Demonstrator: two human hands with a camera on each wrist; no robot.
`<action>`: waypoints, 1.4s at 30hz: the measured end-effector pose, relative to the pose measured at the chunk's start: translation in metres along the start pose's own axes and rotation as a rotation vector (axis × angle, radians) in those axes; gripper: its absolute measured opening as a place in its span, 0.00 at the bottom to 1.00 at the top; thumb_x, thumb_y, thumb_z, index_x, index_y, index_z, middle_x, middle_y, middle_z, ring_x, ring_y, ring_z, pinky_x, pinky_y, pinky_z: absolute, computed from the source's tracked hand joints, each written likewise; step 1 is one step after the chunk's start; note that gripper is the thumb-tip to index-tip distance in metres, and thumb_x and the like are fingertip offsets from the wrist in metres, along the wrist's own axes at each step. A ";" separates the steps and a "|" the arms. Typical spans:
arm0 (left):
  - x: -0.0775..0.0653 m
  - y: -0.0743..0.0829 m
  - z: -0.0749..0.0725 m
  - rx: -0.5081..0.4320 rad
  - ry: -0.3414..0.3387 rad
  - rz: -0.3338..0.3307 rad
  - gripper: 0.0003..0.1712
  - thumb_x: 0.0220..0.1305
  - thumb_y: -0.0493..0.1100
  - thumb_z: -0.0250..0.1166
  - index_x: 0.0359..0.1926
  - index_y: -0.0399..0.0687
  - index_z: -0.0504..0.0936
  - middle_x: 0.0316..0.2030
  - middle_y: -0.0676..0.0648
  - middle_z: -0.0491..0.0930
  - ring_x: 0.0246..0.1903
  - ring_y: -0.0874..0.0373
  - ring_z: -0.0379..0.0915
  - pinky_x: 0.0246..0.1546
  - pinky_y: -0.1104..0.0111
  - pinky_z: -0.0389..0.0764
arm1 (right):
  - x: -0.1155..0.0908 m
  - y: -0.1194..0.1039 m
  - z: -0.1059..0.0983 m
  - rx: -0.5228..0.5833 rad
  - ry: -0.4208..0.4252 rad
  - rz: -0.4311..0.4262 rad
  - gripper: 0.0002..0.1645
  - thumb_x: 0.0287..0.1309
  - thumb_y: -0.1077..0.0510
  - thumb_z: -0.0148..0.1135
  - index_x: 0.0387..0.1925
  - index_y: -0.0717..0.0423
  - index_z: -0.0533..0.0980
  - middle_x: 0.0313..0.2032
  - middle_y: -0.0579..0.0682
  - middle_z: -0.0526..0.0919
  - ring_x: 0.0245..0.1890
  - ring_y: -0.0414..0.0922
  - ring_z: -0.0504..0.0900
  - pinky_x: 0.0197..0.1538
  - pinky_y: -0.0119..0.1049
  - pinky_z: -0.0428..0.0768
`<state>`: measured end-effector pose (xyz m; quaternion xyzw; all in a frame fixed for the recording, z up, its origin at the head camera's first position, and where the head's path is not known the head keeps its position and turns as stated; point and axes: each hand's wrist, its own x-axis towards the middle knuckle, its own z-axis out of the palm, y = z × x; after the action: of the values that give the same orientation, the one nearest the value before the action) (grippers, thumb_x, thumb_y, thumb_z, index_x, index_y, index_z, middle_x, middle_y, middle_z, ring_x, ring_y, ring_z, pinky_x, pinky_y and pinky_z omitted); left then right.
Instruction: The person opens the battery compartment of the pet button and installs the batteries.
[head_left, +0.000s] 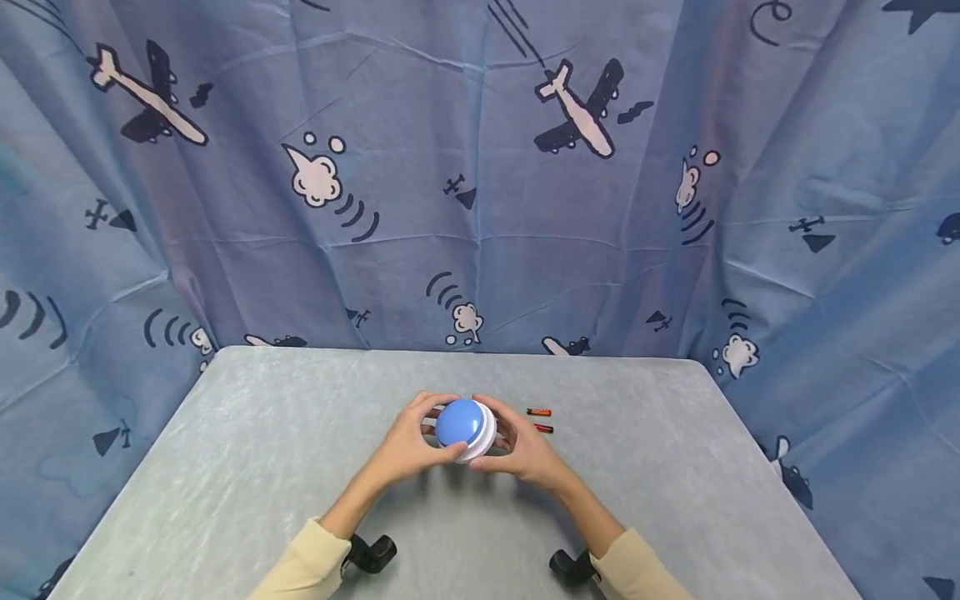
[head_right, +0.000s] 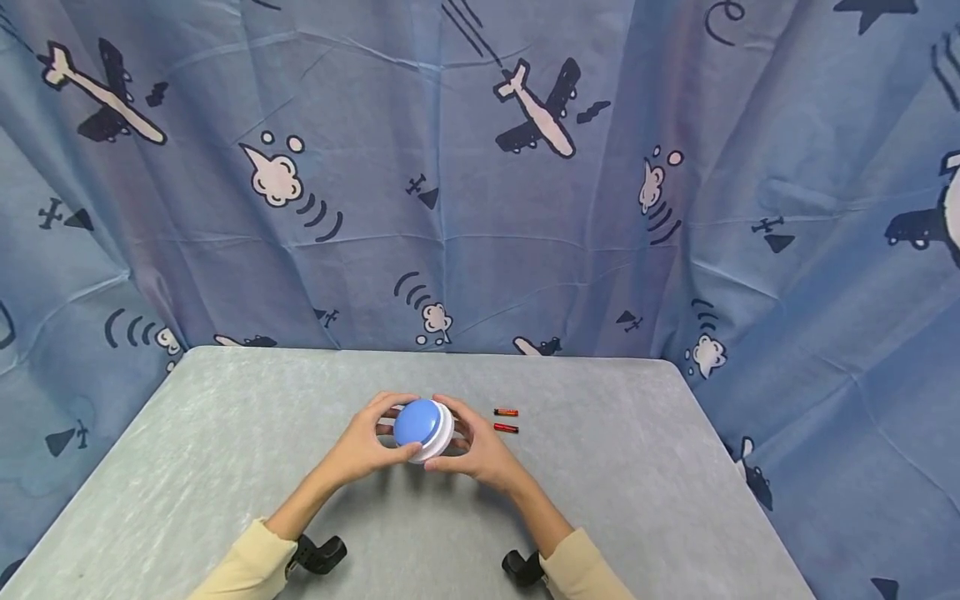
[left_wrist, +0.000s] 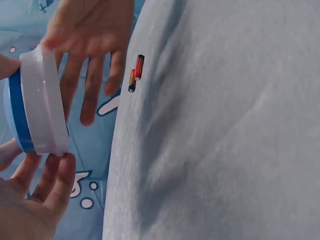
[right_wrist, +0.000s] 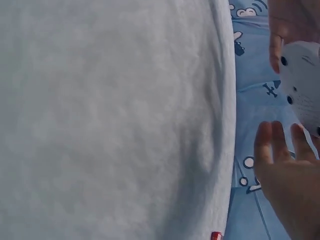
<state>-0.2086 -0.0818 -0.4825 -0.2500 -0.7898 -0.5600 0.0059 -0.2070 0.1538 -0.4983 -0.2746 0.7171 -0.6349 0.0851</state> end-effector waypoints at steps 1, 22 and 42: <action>0.000 0.001 0.000 -0.007 -0.001 -0.004 0.38 0.54 0.45 0.80 0.64 0.42 0.77 0.54 0.45 0.74 0.52 0.49 0.75 0.48 0.59 0.81 | 0.000 0.000 0.000 0.006 0.002 -0.004 0.54 0.51 0.69 0.78 0.76 0.58 0.60 0.72 0.57 0.63 0.69 0.55 0.66 0.62 0.45 0.73; -0.006 0.003 0.008 -0.192 -0.039 -0.064 0.40 0.55 0.37 0.79 0.68 0.41 0.73 0.60 0.38 0.73 0.53 0.40 0.76 0.48 0.54 0.82 | -0.009 0.000 -0.002 0.029 -0.007 0.035 0.58 0.51 0.69 0.78 0.78 0.55 0.57 0.74 0.61 0.59 0.71 0.51 0.65 0.64 0.42 0.70; -0.006 0.006 0.009 -0.241 -0.128 -0.044 0.41 0.64 0.35 0.73 0.74 0.39 0.65 0.66 0.35 0.68 0.58 0.40 0.74 0.53 0.60 0.79 | -0.012 -0.003 -0.001 0.093 -0.030 -0.013 0.59 0.55 0.71 0.74 0.80 0.53 0.52 0.75 0.61 0.56 0.65 0.56 0.72 0.63 0.44 0.72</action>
<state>-0.1982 -0.0741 -0.4820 -0.2666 -0.7209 -0.6338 -0.0868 -0.1969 0.1605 -0.4983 -0.2845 0.6838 -0.6638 0.1045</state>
